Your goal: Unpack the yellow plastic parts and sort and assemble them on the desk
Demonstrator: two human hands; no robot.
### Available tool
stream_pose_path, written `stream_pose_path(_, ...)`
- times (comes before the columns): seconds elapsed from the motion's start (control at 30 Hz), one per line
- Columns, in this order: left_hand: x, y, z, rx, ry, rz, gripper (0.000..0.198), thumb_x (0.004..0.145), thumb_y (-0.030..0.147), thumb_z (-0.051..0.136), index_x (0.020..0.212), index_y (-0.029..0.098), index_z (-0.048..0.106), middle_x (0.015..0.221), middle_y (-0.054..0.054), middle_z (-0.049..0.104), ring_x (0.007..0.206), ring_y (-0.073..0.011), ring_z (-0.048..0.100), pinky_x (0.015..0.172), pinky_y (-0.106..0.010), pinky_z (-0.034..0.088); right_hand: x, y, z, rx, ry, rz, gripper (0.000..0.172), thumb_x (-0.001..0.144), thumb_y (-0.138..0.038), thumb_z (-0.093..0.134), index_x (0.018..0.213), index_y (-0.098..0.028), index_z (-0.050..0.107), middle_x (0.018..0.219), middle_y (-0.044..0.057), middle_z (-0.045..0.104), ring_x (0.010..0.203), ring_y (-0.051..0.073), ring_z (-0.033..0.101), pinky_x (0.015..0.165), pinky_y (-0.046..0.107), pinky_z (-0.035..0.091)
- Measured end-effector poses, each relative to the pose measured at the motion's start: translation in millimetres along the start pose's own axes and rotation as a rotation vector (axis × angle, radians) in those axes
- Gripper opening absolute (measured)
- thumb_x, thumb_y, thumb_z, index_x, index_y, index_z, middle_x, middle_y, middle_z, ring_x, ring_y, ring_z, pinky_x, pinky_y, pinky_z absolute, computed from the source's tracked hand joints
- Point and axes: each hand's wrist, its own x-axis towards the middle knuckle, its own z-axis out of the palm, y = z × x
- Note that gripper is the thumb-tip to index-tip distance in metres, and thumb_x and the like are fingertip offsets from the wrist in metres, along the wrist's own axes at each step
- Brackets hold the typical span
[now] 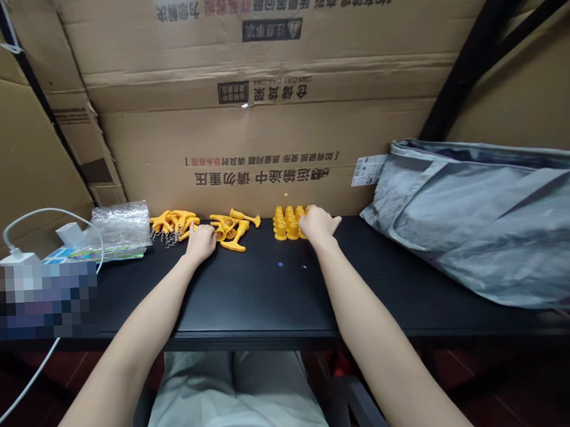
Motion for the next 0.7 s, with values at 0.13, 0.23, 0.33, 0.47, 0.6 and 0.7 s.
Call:
stream_pose_path(0.13,3.3,3.0,-5.4,-0.001,0.119,-0.011,0.021,0.091,0.023,0.039,0.080,0.019,0.057,0.081,-0.009,0.067,0.082,-0.0233,0.062,0.094,-0.042,0.040,-6.6,-12.7,7.6,0.116,0.197,-0.238,0.028,0.089,-0.019,0.040,0.100,-0.012,0.064,0.105,0.018,0.067,0.096,0.029,0.061,0.085,0.043,0.034)
stream_pose_path(0.23,5.1,4.7,-12.0,-0.032,0.196,-0.033,0.019,0.091,0.024,0.040,0.079,0.020,0.054,0.075,-0.007,0.064,0.076,-0.0222,0.061,0.081,-0.035,0.043,-16.4,-28.0,13.9,0.237,0.247,-0.446,0.025,0.090,-0.019,0.040,0.093,-0.015,0.064,0.098,0.015,0.068,0.092,0.026,0.061,0.082,0.038,0.036)
stream_pose_path(0.33,5.7,6.1,-19.5,-0.054,0.273,-0.050,0.019,0.091,0.023,0.041,0.077,0.020,0.052,0.073,-0.006,0.062,0.072,-0.0203,0.059,0.075,-0.032,0.042,-30.3,-43.8,20.3,0.378,0.191,-0.622,0.023,0.091,-0.021,0.041,0.090,-0.017,0.064,0.093,0.011,0.069,0.090,0.023,0.062,0.082,0.035,0.038)
stream_pose_path(0.47,5.0,12.0,-29.2,-0.069,0.345,-0.029,0.021,0.092,0.024,0.039,0.077,0.020,0.053,0.074,-0.005,0.061,0.071,-0.0182,0.058,0.073,-0.030,0.041,-48.4,-61.2,32.0,0.655,-0.041,-0.775,0.024,0.094,-0.030,0.044,0.093,-0.018,0.065,0.093,0.009,0.070,0.088,0.020,0.063,0.082,0.033,0.044)
stream_pose_path(0.6,3.0,26.3,-32.1,-0.054,0.310,0.137,0.027,0.094,0.028,0.035,0.078,0.020,0.055,0.075,-0.006,0.060,0.073,-0.0181,0.058,0.074,-0.032,0.043,-59.6,-75.3,41.0,1.030,-0.419,-0.651,0.042,0.097,-0.048,0.036,0.099,-0.019,0.067,0.087,0.005,0.070,0.078,0.017,0.065,0.076,0.031,0.050)
stream_pose_path(0.7,0.5,40.3,-29.3,-0.051,0.252,0.316,0.032,0.096,0.030,0.032,0.077,0.019,0.055,0.075,-0.007,0.060,0.074,-0.0180,0.059,0.073,-0.031,0.045,-63.4,-81.6,41.1,1.228,-0.604,-0.472,0.054,0.095,-0.059,0.034,0.102,-0.019,0.069,0.083,0.005,0.070,0.076,0.017,0.066,0.068,0.029,0.052)
